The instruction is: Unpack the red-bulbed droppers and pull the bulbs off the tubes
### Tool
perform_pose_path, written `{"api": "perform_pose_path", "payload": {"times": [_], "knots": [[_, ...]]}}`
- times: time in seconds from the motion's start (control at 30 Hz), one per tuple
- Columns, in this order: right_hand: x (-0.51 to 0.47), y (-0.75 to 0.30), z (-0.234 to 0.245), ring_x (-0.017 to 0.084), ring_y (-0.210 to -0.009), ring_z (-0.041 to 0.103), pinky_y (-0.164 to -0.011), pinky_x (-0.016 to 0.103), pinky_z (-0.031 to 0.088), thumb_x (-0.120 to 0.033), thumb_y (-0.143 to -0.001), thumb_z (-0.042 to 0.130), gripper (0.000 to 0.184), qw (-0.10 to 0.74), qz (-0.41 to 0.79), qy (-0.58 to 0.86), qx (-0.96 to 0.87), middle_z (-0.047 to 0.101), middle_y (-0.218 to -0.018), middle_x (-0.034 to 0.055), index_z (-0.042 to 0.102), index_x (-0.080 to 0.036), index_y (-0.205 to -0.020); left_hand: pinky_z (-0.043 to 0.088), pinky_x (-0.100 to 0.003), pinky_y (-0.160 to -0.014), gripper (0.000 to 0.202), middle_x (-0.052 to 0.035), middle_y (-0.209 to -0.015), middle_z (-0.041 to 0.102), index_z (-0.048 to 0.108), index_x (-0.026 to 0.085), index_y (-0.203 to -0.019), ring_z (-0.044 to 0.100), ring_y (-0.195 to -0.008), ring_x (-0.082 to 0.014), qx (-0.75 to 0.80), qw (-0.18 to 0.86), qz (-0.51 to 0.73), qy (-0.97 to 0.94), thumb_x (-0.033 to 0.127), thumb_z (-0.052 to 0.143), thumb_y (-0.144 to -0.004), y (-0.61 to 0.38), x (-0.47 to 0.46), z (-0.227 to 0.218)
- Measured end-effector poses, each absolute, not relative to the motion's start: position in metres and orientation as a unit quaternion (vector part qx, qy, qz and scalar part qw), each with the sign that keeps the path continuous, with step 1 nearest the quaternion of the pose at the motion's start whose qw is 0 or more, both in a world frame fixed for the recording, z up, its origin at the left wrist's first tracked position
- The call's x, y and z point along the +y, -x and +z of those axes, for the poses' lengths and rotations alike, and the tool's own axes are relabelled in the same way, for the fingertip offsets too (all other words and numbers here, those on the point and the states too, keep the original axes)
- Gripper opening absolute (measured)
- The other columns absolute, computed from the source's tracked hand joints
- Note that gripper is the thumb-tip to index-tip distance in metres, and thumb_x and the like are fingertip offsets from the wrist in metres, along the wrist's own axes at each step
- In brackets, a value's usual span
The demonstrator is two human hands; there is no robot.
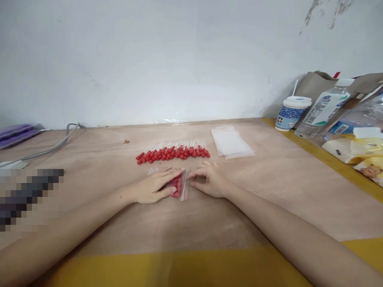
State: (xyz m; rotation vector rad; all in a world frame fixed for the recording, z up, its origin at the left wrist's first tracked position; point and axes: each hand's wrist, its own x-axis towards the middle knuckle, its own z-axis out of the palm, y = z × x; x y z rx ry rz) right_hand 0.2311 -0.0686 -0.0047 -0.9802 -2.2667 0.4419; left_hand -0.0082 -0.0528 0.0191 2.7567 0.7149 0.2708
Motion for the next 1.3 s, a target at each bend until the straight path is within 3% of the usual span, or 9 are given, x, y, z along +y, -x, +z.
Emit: {"api": "perform_pose_path", "payload": {"times": [0.1, 0.27, 0.37, 0.5, 0.7, 0.87, 1.07, 1.2, 1.3], "knots": [[-0.069, -0.23, -0.006, 0.016, -0.08, 0.05, -0.078, 0.035, 0.033, -0.026, -0.078, 0.06, 0.016, 0.312, 0.119, 0.363, -0.87, 0.064, -0.081, 0.0011, 0.066, -0.026, -0.092, 0.026, -0.044, -0.107, 0.054, -0.0094, -0.141, 0.034, 0.022, 0.019, -0.139, 0.03, -0.13, -0.0228, 0.259, 0.126, 0.081, -0.954, 0.039, 0.035, -0.091, 0.009, -0.052, 0.02], [-0.069, -0.223, -0.006, 0.015, -0.075, 0.046, -0.073, 0.034, 0.028, -0.027, -0.079, 0.059, 0.01, 0.349, -0.014, 0.319, -0.881, 0.064, -0.075, 0.0, 0.069, -0.027, -0.078, 0.031, -0.042, -0.104, 0.051, -0.0065, -0.139, 0.038, 0.021, 0.024, -0.139, 0.036, -0.127, -0.0211, 0.272, 0.127, 0.104, -0.948, 0.039, 0.032, -0.092, 0.007, -0.055, 0.02], [-0.069, -0.221, -0.007, 0.015, -0.074, 0.045, -0.072, 0.033, 0.028, -0.027, -0.078, 0.06, 0.012, 0.361, -0.048, 0.296, -0.883, 0.064, -0.077, 0.0, 0.068, -0.028, -0.086, 0.031, -0.042, -0.103, 0.05, -0.007, -0.138, 0.039, 0.023, 0.024, -0.139, 0.036, -0.126, -0.0208, 0.276, 0.122, 0.107, -0.947, 0.038, 0.033, -0.092, 0.005, -0.056, 0.019], [-0.068, -0.22, -0.01, 0.014, -0.074, 0.044, -0.072, 0.032, 0.028, -0.019, -0.08, 0.054, 0.017, 0.358, -0.064, 0.298, -0.883, 0.063, -0.079, 0.0005, 0.066, -0.026, -0.09, 0.033, -0.041, -0.103, 0.042, -0.007, -0.136, 0.041, 0.035, 0.025, -0.134, 0.038, -0.125, -0.0201, 0.268, 0.117, 0.137, -0.946, 0.031, 0.033, -0.092, 0.002, -0.055, 0.019], [-0.068, -0.22, -0.008, 0.014, -0.073, 0.044, -0.07, 0.031, 0.027, -0.021, -0.083, 0.052, 0.013, 0.353, -0.108, 0.305, -0.878, 0.063, -0.076, 0.0, 0.065, -0.024, -0.08, 0.043, -0.034, -0.095, 0.035, -0.0088, -0.124, 0.052, 0.05, 0.019, -0.122, 0.05, -0.113, -0.0175, 0.24, 0.143, 0.241, -0.929, 0.019, 0.038, -0.089, -0.009, -0.054, 0.019], [-0.069, -0.216, -0.005, 0.014, -0.075, 0.046, -0.072, 0.032, 0.026, -0.022, -0.085, 0.049, 0.014, 0.339, -0.104, 0.31, -0.882, 0.064, -0.079, 0.0001, 0.063, -0.023, -0.083, 0.044, -0.034, -0.093, 0.032, -0.0094, -0.122, 0.052, 0.056, 0.018, -0.114, 0.052, -0.11, -0.0173, 0.223, 0.162, 0.241, -0.93, 0.015, 0.039, -0.087, -0.014, -0.052, 0.02], [-0.069, -0.217, -0.005, 0.015, -0.074, 0.047, -0.072, 0.032, 0.029, -0.024, -0.082, 0.052, 0.01, 0.367, -0.049, 0.326, -0.87, 0.061, -0.073, 0.0018, 0.061, -0.02, -0.08, 0.046, -0.032, -0.089, 0.023, -0.0076, -0.113, 0.056, 0.066, 0.019, -0.093, 0.055, -0.102, -0.0164, 0.256, 0.182, 0.248, -0.916, 0.015, 0.044, -0.084, -0.014, -0.05, 0.018], [-0.067, -0.226, -0.008, 0.015, -0.075, 0.046, -0.072, 0.032, 0.031, -0.017, -0.078, 0.052, 0.015, 0.344, -0.033, 0.262, -0.901, 0.06, -0.079, 0.0017, 0.063, -0.023, -0.085, 0.046, -0.031, -0.087, 0.023, -0.0064, -0.111, 0.056, 0.065, 0.02, -0.095, 0.056, -0.099, -0.0155, 0.268, 0.185, 0.252, -0.911, 0.016, 0.046, -0.084, -0.013, -0.05, 0.015], [-0.067, -0.227, -0.009, 0.015, -0.075, 0.045, -0.072, 0.032, 0.032, -0.022, -0.08, 0.053, 0.014, 0.34, -0.067, 0.251, -0.904, 0.06, -0.079, 0.0022, 0.065, -0.024, -0.087, 0.046, -0.031, -0.087, 0.023, -0.0065, -0.111, 0.057, 0.065, 0.02, -0.095, 0.056, -0.1, -0.0154, 0.271, 0.184, 0.251, -0.911, 0.015, 0.046, -0.083, -0.013, -0.05, 0.015]]}}
